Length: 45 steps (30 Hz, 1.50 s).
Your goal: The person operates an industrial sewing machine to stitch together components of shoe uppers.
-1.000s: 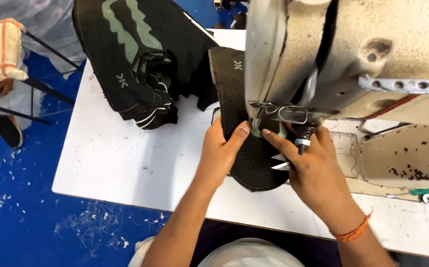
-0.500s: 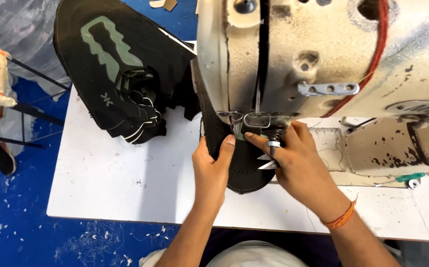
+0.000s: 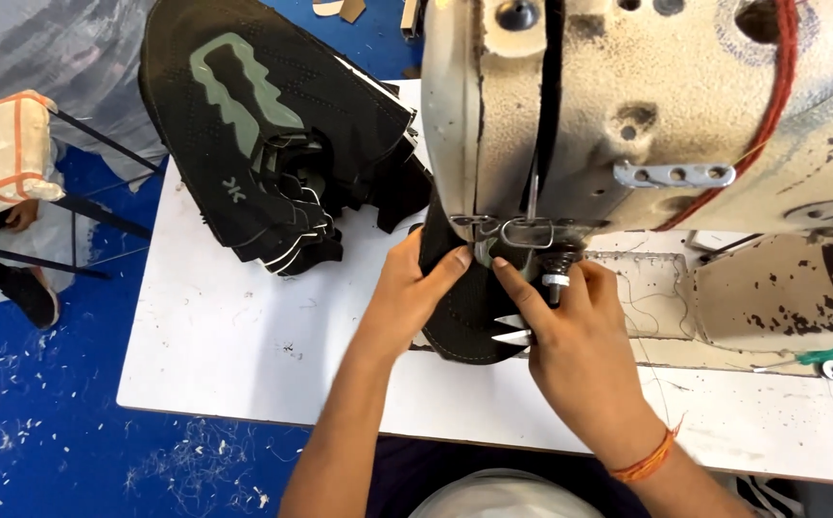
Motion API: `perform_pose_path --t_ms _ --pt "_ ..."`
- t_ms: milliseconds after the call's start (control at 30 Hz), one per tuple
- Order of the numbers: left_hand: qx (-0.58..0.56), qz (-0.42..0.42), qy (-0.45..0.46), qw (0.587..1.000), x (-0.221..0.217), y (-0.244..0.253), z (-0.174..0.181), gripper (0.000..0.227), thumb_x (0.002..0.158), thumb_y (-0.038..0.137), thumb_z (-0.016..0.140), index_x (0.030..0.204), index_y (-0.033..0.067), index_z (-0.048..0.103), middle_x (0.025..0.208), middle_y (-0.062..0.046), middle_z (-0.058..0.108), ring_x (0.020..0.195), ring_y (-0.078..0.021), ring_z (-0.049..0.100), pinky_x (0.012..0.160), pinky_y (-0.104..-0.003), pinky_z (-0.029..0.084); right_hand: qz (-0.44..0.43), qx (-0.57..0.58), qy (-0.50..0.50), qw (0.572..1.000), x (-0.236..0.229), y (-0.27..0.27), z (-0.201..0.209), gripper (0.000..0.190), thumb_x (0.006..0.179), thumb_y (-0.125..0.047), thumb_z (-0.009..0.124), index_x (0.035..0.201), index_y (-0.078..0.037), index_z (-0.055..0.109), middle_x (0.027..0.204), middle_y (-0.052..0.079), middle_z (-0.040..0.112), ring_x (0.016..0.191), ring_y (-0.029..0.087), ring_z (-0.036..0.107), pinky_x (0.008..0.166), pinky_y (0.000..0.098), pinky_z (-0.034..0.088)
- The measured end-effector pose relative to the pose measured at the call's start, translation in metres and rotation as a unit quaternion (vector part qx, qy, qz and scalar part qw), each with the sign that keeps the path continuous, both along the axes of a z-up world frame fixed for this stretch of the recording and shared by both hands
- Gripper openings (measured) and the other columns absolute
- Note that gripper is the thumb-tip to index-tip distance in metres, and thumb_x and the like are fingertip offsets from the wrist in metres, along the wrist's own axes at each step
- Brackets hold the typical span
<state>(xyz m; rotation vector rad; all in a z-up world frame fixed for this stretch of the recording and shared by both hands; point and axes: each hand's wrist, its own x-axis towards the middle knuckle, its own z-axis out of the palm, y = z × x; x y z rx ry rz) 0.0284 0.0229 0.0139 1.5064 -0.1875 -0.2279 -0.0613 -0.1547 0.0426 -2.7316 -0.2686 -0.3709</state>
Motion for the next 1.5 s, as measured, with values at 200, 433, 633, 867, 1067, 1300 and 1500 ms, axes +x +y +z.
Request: perform_pose_path --t_ms 200,433,633,867,1067,1300,1500 --pt "-0.034 -0.108 0.029 0.993 0.018 0.010 -0.001 0.024 0.102 0.011 0.065 0.122 -0.0019 0.067 0.106 -0.001 0.071 0.097 -0.0078 0.062 0.087 -0.026 0.054 -0.022 -0.032 -0.006 0.999 -0.005 0.011 0.004 0.074 0.076 0.002 0.063 0.146 -0.019 0.054 0.129 0.023 0.056 0.111 0.044 0.049 0.096 0.0493 0.047" --pt "-0.029 -0.183 0.020 0.983 0.051 0.016 -0.003 0.032 0.100 0.012 0.070 0.129 -0.0002 0.067 0.118 -0.002 0.072 0.108 -0.0073 0.062 0.097 -0.026 0.053 -0.021 -0.037 0.007 0.999 -0.012 0.014 0.002 0.067 0.082 -0.001 0.062 0.147 -0.013 0.053 0.134 0.026 0.053 0.106 0.042 0.051 0.083 0.0450 0.054" --pt "0.105 -0.269 0.010 0.957 0.088 0.016 0.008 0.038 0.087 0.014 0.081 0.121 -0.0030 0.075 0.111 -0.009 0.078 0.099 -0.0115 0.071 0.093 -0.028 0.056 0.041 0.004 0.025 0.999 -0.014 -0.008 0.017 0.065 0.079 0.002 0.064 0.142 -0.010 0.059 0.128 0.025 0.056 0.111 0.036 0.053 0.090 0.0450 0.053" --pt "-0.317 -0.074 0.128 0.937 0.002 0.026 -0.051 0.067 0.097 0.051 0.061 0.136 -0.0034 0.058 0.124 -0.016 0.068 0.109 -0.0210 0.070 0.098 -0.038 0.055 0.129 -0.015 -0.010 0.991 0.006 -0.027 0.024 0.070 0.068 0.007 0.064 0.132 -0.019 0.067 0.147 0.005 0.057 0.125 0.038 0.049 0.100 0.0488 0.039" --pt "-0.308 -0.044 0.052 0.949 -0.077 0.006 -0.120 0.050 0.108 0.034 0.072 0.134 -0.0061 0.058 0.114 -0.005 0.061 0.109 -0.0152 0.058 0.101 -0.035 0.053 0.163 -0.057 -0.024 0.985 0.013 -0.030 0.009 0.062 0.078 0.000 0.069 0.136 -0.023 0.066 0.152 0.002 0.055 0.136 0.034 0.048 0.107 0.0517 0.038" --pt "-0.242 0.164 0.083 0.953 -0.069 -0.022 -0.033 0.025 0.094 0.009 0.075 0.116 -0.0027 0.070 0.110 -0.009 0.073 0.097 -0.0154 0.069 0.090 -0.030 0.057 0.124 -0.070 -0.008 0.990 0.013 -0.028 0.009 0.063 0.077 0.000 0.069 0.134 -0.025 0.068 0.150 0.000 0.058 0.127 0.033 0.053 0.097 0.0511 0.041" --pt "-0.230 0.136 0.110 0.957 -0.049 -0.014 -0.028 0.017 0.093 0.006 0.075 0.107 -0.0041 0.074 0.102 -0.011 0.076 0.091 -0.0169 0.072 0.086 -0.032 0.058 0.082 -0.070 0.008 0.994 0.014 -0.023 0.004 0.068 0.073 0.004 0.068 0.135 -0.025 0.068 0.145 -0.001 0.063 0.109 0.033 0.056 0.093 0.0495 0.041"
